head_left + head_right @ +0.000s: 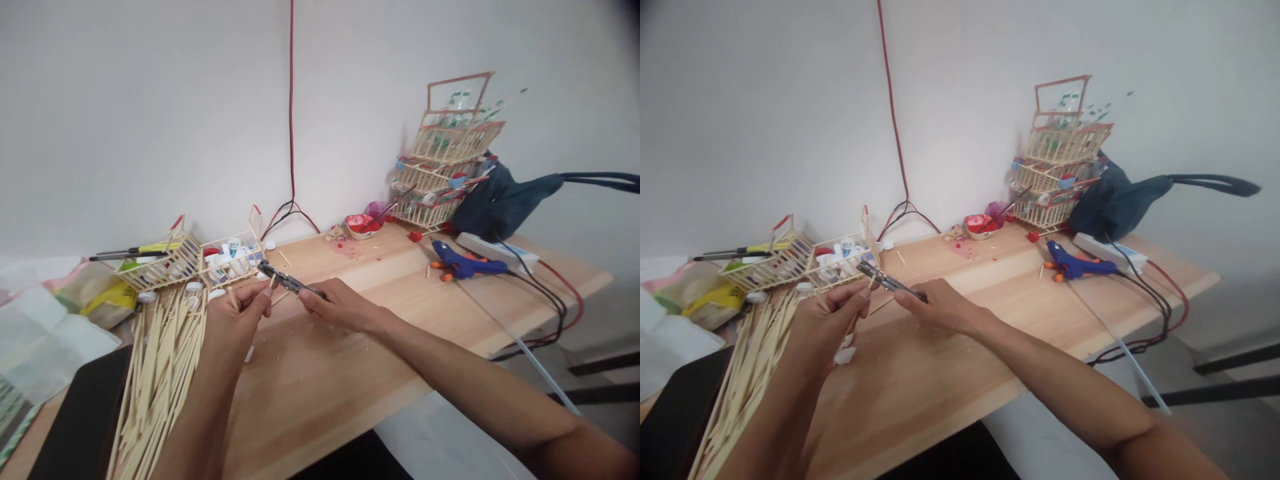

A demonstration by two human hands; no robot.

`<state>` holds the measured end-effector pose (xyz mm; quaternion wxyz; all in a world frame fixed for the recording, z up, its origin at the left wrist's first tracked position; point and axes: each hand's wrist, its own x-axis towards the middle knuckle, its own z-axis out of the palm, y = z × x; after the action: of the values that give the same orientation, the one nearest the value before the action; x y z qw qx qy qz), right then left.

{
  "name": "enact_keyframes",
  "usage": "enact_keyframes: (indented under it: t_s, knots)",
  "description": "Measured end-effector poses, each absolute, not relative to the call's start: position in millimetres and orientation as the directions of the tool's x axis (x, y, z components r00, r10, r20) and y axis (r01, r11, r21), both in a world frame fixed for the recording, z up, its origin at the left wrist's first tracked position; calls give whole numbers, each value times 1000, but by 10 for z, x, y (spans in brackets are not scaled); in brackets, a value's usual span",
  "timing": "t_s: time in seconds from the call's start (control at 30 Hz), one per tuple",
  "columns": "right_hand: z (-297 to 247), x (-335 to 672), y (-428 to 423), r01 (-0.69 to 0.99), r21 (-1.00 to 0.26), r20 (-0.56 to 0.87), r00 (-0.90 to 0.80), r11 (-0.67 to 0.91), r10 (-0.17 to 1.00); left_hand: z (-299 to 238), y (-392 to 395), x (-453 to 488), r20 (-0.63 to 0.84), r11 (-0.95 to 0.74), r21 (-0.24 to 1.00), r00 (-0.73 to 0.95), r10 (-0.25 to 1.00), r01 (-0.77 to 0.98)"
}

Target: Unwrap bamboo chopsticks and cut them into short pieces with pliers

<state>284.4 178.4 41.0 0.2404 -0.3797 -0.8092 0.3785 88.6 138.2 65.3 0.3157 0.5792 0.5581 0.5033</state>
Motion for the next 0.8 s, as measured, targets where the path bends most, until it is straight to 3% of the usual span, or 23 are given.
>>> enact_keyframes:
  t_s: [0.5, 0.8]
  knots:
    - [345, 2789, 1745, 426, -807, 147, -524, 408, 839, 620, 1390, 868, 139, -118, 983, -141, 980, 143]
    - [401, 2853, 1810, 398, -806, 113, -622, 438, 775, 585, 1410, 853, 41, -39, 999, -62, 997, 20]
